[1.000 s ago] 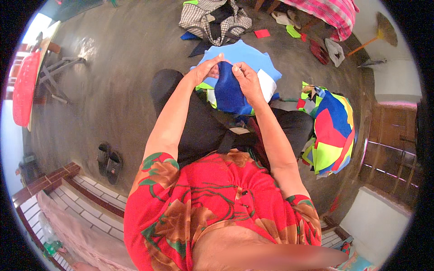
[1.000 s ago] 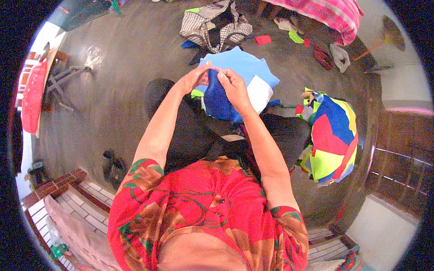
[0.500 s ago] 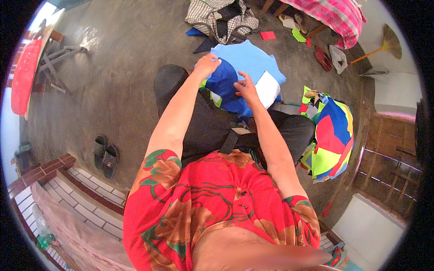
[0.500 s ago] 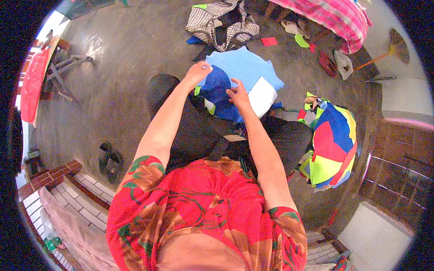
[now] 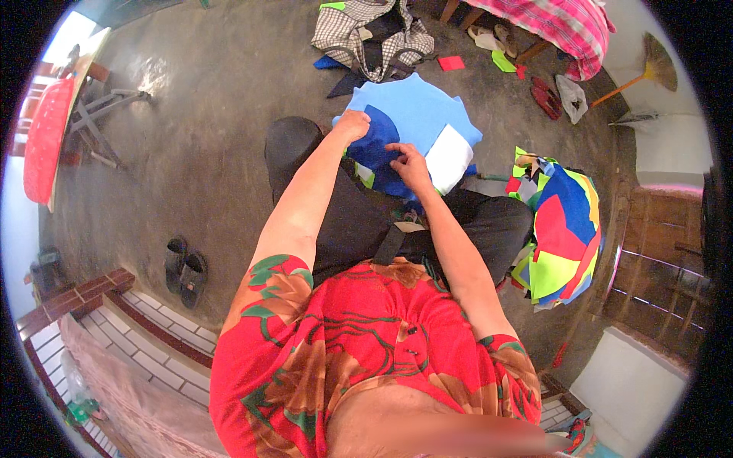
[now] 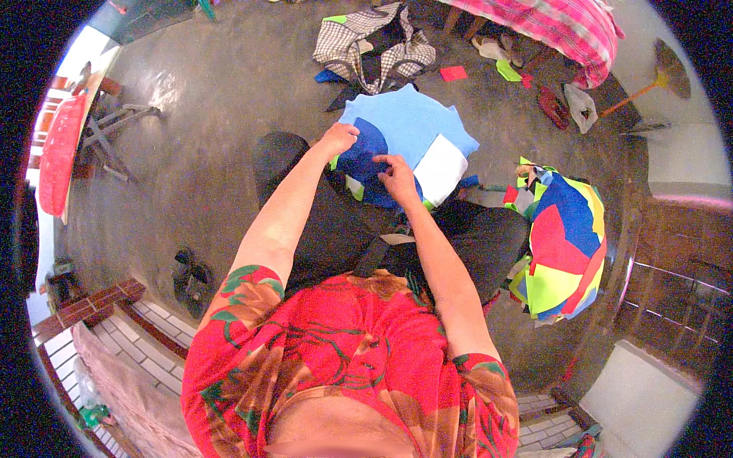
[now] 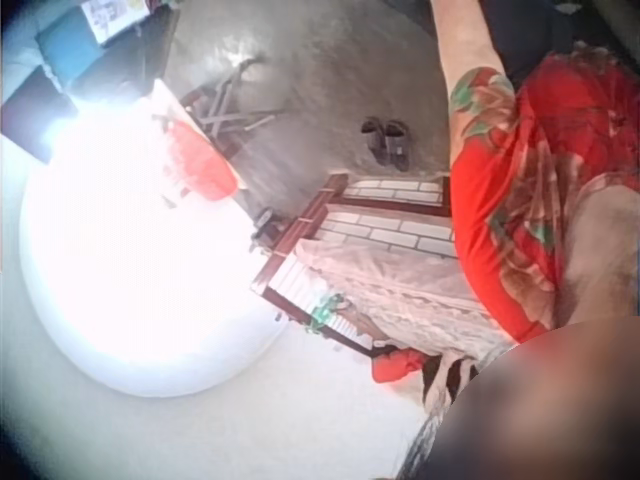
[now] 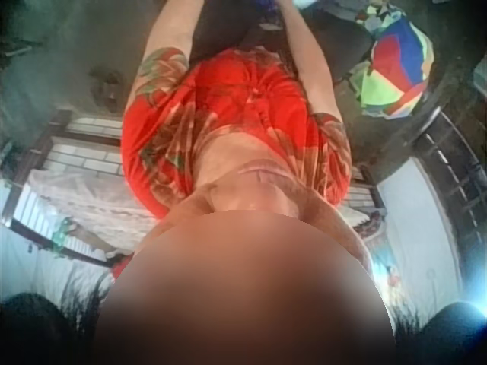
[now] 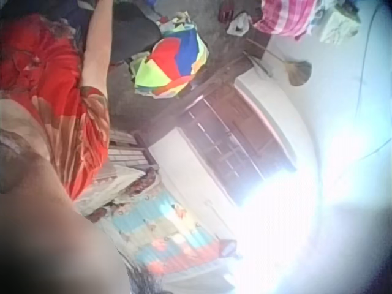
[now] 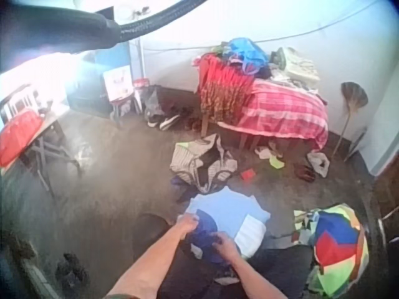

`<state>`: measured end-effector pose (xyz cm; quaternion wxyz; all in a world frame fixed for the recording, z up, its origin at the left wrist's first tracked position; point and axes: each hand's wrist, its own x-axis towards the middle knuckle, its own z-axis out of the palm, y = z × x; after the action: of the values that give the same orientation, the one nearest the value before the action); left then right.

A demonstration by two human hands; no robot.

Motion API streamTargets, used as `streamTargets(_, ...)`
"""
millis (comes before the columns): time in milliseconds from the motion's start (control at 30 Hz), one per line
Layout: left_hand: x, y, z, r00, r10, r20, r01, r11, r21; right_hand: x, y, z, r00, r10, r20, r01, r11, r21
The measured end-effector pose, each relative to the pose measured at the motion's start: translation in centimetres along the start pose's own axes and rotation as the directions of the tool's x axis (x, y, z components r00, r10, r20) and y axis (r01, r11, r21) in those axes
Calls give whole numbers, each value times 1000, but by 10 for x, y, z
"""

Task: The person sits on the floor and arranges colorful fabric pieces into two growing stacks. They repeatedly pick up individual pieces, place them on one of the stacks, and adjust the arrangement by hand.

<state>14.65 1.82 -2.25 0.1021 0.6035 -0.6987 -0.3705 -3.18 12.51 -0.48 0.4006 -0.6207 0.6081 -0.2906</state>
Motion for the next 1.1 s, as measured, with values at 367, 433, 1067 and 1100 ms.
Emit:
streamTargets(367, 33, -34, 29, 996, -91, 12, 92, 980, -176, -1, 10, 1, 998, 56, 24, -59, 993, 105)
streamTargets(433, 25, -28, 22, 996, -81, 27, 85, 961, -262, -1, 8, 1, 997, 76, 33, -79, 993, 93)
streamTargets(1067, 14, -22, 10, 993, -115, 36, 120, 936, -330, 4, 11, -1, 987, 140, 80, -149, 982, 118)
streamTargets(1100, 11, -18, 6, 992, -126, 11, 121, 917, -380, 4, 12, -1, 988, 139, 72, -147, 981, 128)
